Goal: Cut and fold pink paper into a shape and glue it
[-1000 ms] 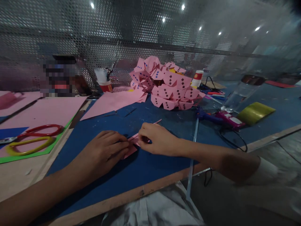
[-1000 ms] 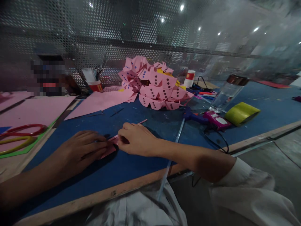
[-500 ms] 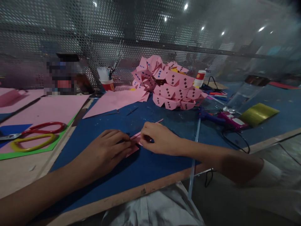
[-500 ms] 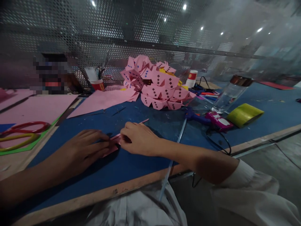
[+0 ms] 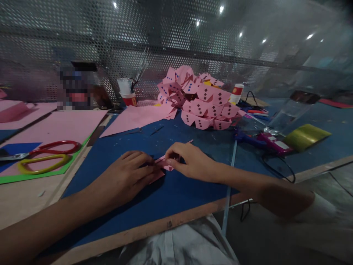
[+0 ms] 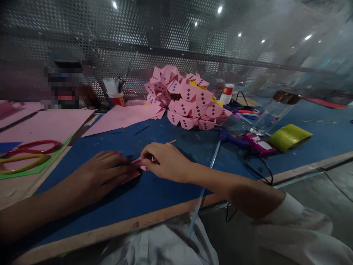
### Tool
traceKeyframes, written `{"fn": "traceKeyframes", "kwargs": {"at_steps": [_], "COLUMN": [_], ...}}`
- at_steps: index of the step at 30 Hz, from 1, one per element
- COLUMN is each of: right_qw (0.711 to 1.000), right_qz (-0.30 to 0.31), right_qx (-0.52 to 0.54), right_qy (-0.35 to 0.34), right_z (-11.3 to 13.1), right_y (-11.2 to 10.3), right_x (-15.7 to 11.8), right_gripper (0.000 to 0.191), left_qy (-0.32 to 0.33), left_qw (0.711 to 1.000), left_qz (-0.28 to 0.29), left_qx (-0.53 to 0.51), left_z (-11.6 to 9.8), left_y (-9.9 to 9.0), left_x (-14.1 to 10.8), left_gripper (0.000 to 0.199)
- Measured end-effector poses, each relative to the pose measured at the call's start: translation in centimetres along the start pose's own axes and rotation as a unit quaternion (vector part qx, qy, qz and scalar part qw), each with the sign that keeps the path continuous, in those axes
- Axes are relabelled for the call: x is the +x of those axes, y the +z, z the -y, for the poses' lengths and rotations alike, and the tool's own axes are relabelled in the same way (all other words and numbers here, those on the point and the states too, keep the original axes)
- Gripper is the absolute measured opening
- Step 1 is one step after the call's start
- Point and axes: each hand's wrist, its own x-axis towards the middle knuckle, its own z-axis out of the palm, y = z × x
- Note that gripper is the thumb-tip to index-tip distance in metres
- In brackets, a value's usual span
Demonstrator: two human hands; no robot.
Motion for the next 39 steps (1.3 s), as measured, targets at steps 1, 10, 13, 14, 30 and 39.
{"fn": "traceKeyframes", "kwargs": {"at_steps": [1,10,13,14,30,39], "right_qw": [1.0,0.995,0.993,0.992,0.978,0.962], "right_qz": [0.005,0.046,0.044,0.043,0.057,0.072], "right_qx": [0.003,-0.06,-0.081,-0.088,-0.165,-0.225], "right_qy": [-0.006,-0.07,-0.078,-0.08,-0.113,-0.135], "right_z": [0.01,-0.26,-0.29,-0.28,-0.16,-0.45], "right_y": [0.0,0.09,0.09,0.1,0.27,0.52], "right_x": [0.03,-0.05,-0.1,-0.11,-0.1,-0.1], "right_gripper": [0.011,0.024,0.024,0.024,0.023,0.021], "left_qy": [0.0,0.005,0.004,0.004,-0.002,0.003], "left_qw": [1.0,1.0,1.0,1.0,1.0,1.0], "left_qz": [-0.005,0.007,0.008,0.009,0.021,0.017], "left_qx": [0.0,-0.005,-0.004,-0.005,0.001,0.008], "left_z": [0.03,0.3,0.35,0.36,0.16,0.32], "left_y": [0.06,0.25,0.32,0.34,0.25,0.3], "left_x": [-0.01,0.03,0.01,0.01,0.01,-0.04], "left_gripper": [0.031,0.023,0.023,0.023,0.025,0.023]}}
